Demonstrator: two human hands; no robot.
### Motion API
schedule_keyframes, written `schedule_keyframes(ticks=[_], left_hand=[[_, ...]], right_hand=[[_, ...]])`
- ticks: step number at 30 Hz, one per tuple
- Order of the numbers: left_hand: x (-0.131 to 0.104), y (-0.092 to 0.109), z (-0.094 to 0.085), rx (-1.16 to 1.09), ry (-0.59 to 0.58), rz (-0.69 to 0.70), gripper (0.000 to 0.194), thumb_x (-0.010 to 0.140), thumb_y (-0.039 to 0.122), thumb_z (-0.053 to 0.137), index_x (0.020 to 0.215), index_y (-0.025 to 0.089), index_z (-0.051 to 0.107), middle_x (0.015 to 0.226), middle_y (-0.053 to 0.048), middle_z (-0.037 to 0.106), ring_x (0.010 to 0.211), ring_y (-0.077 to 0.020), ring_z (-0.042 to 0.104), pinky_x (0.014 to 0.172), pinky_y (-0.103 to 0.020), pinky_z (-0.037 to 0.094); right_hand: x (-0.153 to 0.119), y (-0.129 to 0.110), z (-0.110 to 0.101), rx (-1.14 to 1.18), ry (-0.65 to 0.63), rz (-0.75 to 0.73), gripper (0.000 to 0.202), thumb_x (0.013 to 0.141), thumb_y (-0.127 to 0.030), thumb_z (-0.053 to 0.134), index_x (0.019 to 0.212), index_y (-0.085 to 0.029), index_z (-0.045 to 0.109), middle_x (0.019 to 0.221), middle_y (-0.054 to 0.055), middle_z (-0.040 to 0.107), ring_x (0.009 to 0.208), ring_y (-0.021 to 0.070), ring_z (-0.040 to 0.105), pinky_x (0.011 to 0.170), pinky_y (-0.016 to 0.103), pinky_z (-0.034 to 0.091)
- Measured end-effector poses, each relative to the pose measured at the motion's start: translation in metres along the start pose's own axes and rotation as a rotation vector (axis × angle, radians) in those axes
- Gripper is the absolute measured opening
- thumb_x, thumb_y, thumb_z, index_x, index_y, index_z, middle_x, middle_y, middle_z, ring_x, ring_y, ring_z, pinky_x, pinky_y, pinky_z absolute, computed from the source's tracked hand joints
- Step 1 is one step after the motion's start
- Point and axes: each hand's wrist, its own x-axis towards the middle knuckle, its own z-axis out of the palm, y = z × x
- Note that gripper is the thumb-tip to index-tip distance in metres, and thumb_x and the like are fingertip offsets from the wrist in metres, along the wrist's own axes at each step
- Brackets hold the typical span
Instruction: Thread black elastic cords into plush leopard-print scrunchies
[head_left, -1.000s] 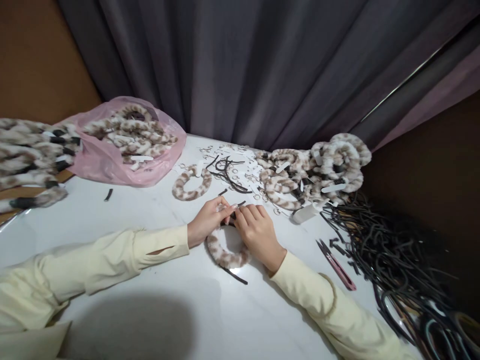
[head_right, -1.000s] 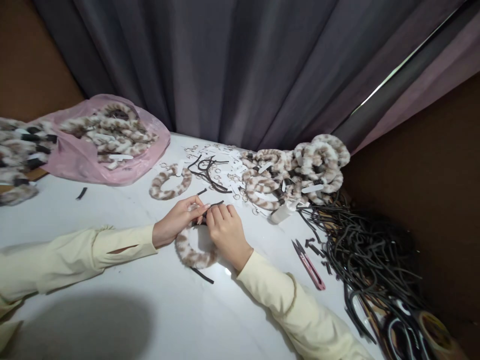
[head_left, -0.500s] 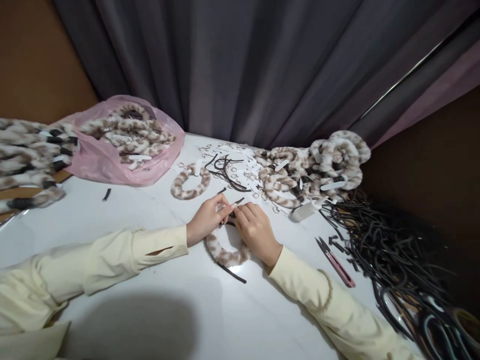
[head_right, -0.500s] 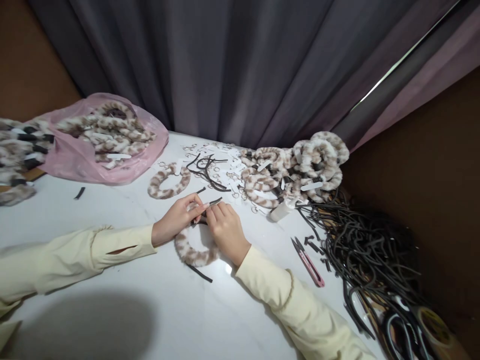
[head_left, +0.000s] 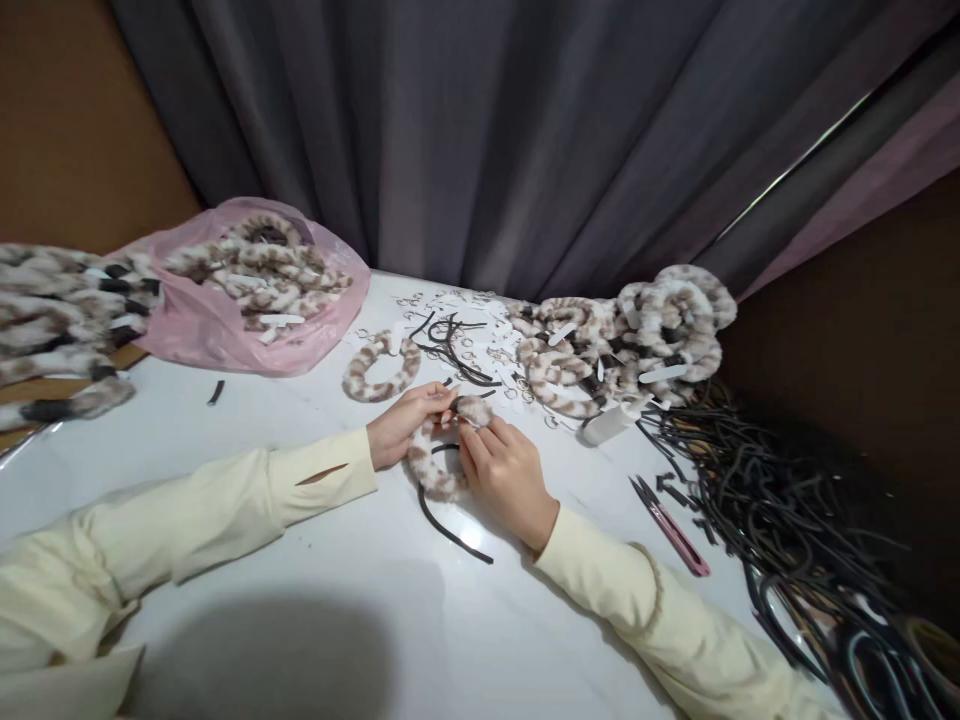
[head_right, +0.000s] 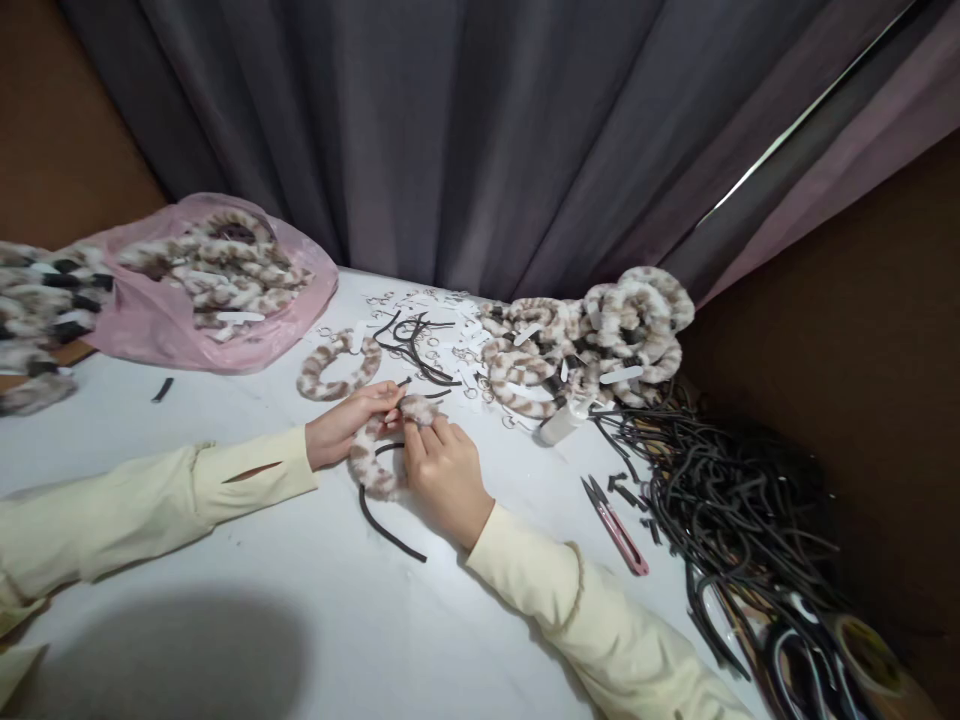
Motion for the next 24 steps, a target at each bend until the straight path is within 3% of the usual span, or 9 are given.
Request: schedule_keyframes(ticks=[6, 16, 24], left_hand=[[0.003, 0.002, -0.001, -0.064, -0.035, -0.046, 0.025, 0.072, 0.026, 0.068, 0.066, 0.014, 0.047, 0.050, 0.004, 0.046, 0.046, -0.0052, 0.044, 0.046, -0.014, 0.036], [0.007, 0.000, -0.004, -0.086, -0.068, -0.061, 0.022, 0.071, 0.023, 0.069, 0.067, 0.014, 0.049, 0.052, 0.003, 0.048, 0.048, -0.0056, 0.048, 0.051, -0.015, 0.041], [0.005, 0.000, -0.003, -0.055, -0.085, -0.052, 0.024, 0.072, 0.026, 0.068, 0.067, 0.014, 0.048, 0.051, 0.004, 0.048, 0.047, -0.0053, 0.047, 0.050, -0.015, 0.040]], right_hand=[[0.000, 0.004, 0.002, -0.114, -0.030, 0.077, 0.017, 0.084, -0.013, 0.050, 0.068, -0.015, 0.054, 0.056, 0.001, 0.052, 0.061, 0.0166, 0.047, 0.054, 0.028, 0.027], [-0.002, 0.013, 0.013, -0.024, -0.067, 0.125, 0.019, 0.088, -0.016, 0.044, 0.073, -0.016, 0.055, 0.060, 0.000, 0.058, 0.055, 0.0128, 0.051, 0.051, 0.026, 0.024], [-0.003, 0.017, 0.012, -0.009, -0.045, 0.061, 0.024, 0.089, -0.018, 0.044, 0.068, -0.016, 0.056, 0.056, 0.000, 0.057, 0.051, 0.0116, 0.049, 0.052, 0.026, 0.023]])
